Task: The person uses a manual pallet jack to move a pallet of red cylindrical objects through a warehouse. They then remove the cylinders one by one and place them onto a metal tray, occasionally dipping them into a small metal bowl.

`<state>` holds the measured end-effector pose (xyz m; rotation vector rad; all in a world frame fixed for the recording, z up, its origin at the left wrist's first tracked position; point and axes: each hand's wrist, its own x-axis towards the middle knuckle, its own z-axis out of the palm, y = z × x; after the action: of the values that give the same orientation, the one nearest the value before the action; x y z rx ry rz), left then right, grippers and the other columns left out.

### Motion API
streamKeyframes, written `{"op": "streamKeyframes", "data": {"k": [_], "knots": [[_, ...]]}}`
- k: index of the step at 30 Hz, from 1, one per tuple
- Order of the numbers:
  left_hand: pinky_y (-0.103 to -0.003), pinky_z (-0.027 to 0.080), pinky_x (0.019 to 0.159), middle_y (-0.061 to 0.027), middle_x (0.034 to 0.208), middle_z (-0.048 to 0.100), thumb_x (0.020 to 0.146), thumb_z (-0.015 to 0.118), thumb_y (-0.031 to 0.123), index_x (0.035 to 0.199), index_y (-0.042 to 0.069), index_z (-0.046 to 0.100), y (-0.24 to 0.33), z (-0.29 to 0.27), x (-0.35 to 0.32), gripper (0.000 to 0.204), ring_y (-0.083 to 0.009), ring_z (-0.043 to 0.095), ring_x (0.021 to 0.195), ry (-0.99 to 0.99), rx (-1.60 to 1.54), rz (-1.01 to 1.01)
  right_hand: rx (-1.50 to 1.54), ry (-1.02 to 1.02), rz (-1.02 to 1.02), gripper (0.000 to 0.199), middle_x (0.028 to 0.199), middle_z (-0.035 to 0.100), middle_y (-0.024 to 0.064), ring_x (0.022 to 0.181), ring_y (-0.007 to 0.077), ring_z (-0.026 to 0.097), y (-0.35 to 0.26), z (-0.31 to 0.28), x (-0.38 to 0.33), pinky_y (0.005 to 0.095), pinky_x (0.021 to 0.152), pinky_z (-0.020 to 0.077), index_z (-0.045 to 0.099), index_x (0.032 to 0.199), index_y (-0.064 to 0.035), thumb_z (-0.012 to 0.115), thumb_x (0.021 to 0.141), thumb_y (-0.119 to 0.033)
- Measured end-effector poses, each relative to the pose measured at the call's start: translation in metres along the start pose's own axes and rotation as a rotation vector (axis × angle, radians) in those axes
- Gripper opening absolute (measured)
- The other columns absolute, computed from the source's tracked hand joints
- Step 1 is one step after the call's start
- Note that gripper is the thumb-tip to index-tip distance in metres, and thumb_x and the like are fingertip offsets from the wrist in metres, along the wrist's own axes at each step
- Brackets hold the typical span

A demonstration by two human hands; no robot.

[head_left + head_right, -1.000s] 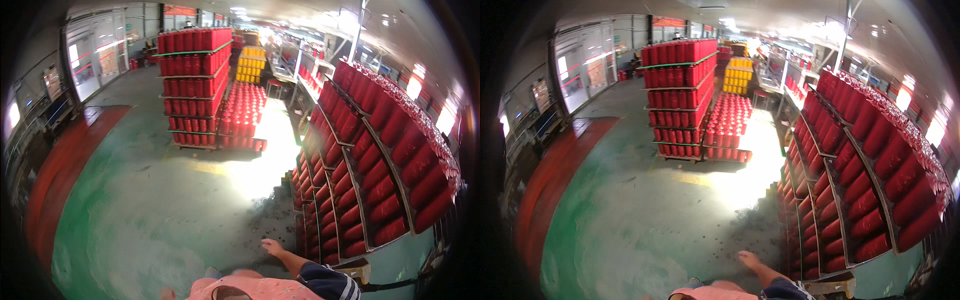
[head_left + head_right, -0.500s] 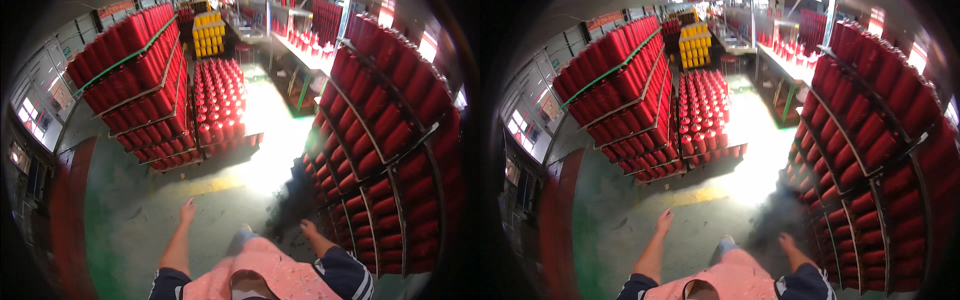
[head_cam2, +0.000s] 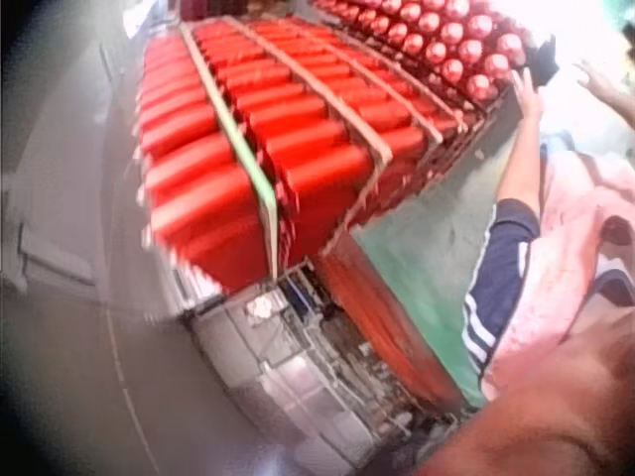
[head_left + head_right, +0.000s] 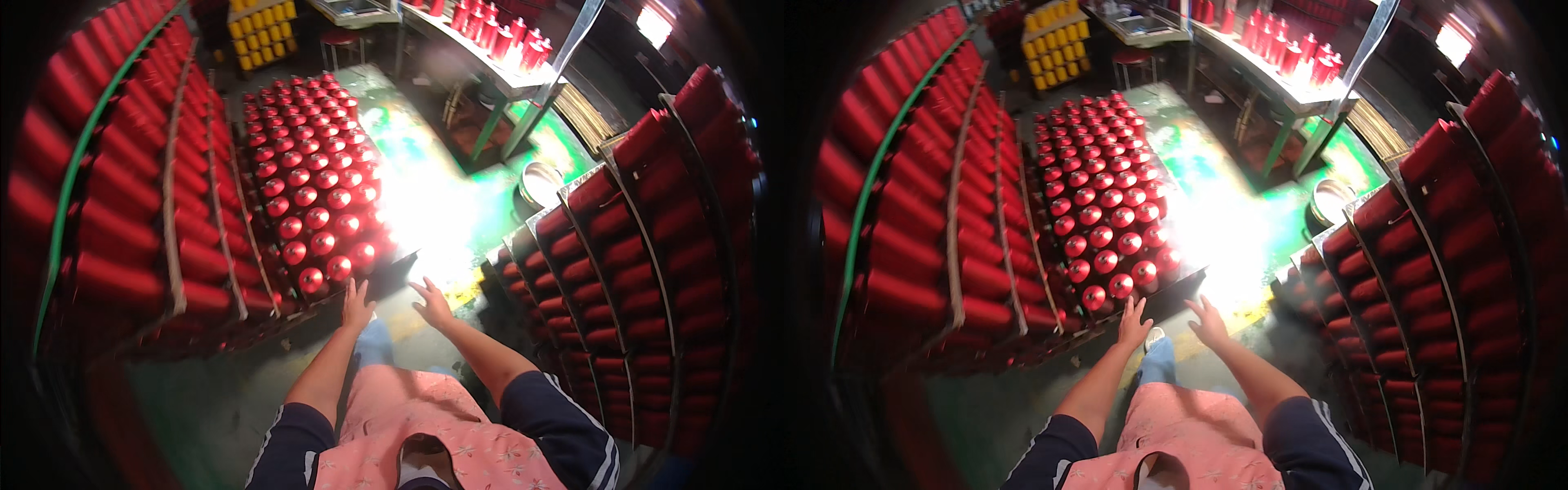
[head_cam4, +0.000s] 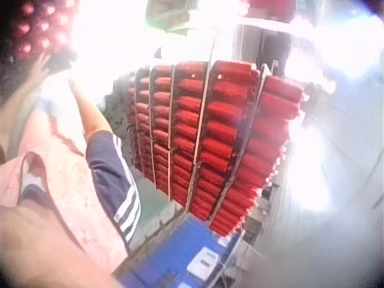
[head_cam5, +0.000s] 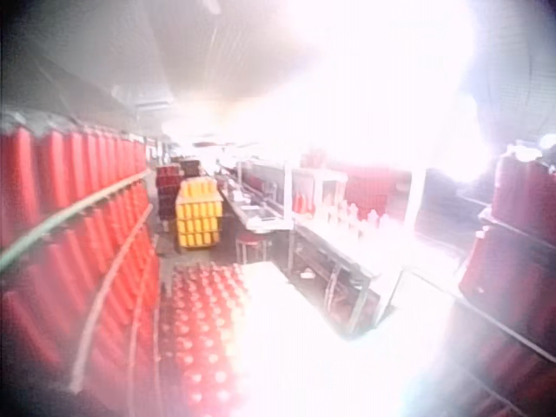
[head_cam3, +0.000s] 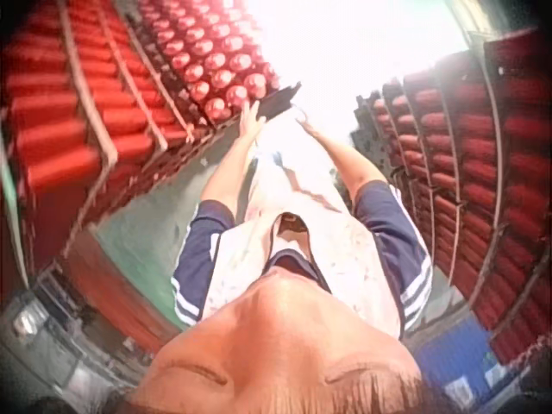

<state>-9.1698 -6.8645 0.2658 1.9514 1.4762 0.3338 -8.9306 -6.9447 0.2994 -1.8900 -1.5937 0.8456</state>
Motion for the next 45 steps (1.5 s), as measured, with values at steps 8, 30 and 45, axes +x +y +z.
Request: {"op": "streamKeyframes", "data": {"k": [8, 30, 45], "knots": [[-0.047, 0.027, 0.118, -0.0222, 0.163, 0.004, 0.078, 0.078, 0.016, 0.147, 0.021, 0.043, -0.01, 0.019, 0.132, 0.077, -0.0431, 0.014, 0.148, -0.211, 0.115, -0.06, -0.299, -0.07, 0.023, 0.068, 0.153, 0.025, 0.0319, 0.138, 0.0494, 0.034, 0.024, 0.073, 0.171, 0.0537, 0.11, 0.0367, 0.049, 0.143, -0.0291, 0.069, 0.08, -0.014], [-0.054, 0.037, 0.102, -0.0144, 0.152, 0.036, 0.065, 0.086, 0.018, 0.113, 0.028, 0.068, -0.027, 0.054, 0.169, 0.052, -0.0399, 0.04, 0.133, 0.121, 0.302, -0.018, -0.159, -0.159, -0.416, 0.063, 0.156, 0.026, 0.0204, 0.138, 0.0445, 0.034, 0.065, 0.061, 0.256, 0.0533, 0.111, 0.0342, 0.055, 0.134, -0.0474, 0.068, 0.08, -0.018], [-0.045, 0.043, 0.101, -0.0172, 0.142, 0.048, 0.059, 0.087, 0.007, 0.112, 0.018, 0.074, 0.151, -0.079, 0.224, 0.056, -0.0367, 0.048, 0.119, 0.055, -0.134, 0.229, 0.242, 0.422, 0.14, 0.049, 0.143, 0.05, 0.0154, 0.1, 0.0252, 0.065, 0.113, -0.245, 0.206, 0.0379, 0.088, 0.0546, 0.073, 0.118, -0.0297, 0.081, 0.072, -0.015]]}}
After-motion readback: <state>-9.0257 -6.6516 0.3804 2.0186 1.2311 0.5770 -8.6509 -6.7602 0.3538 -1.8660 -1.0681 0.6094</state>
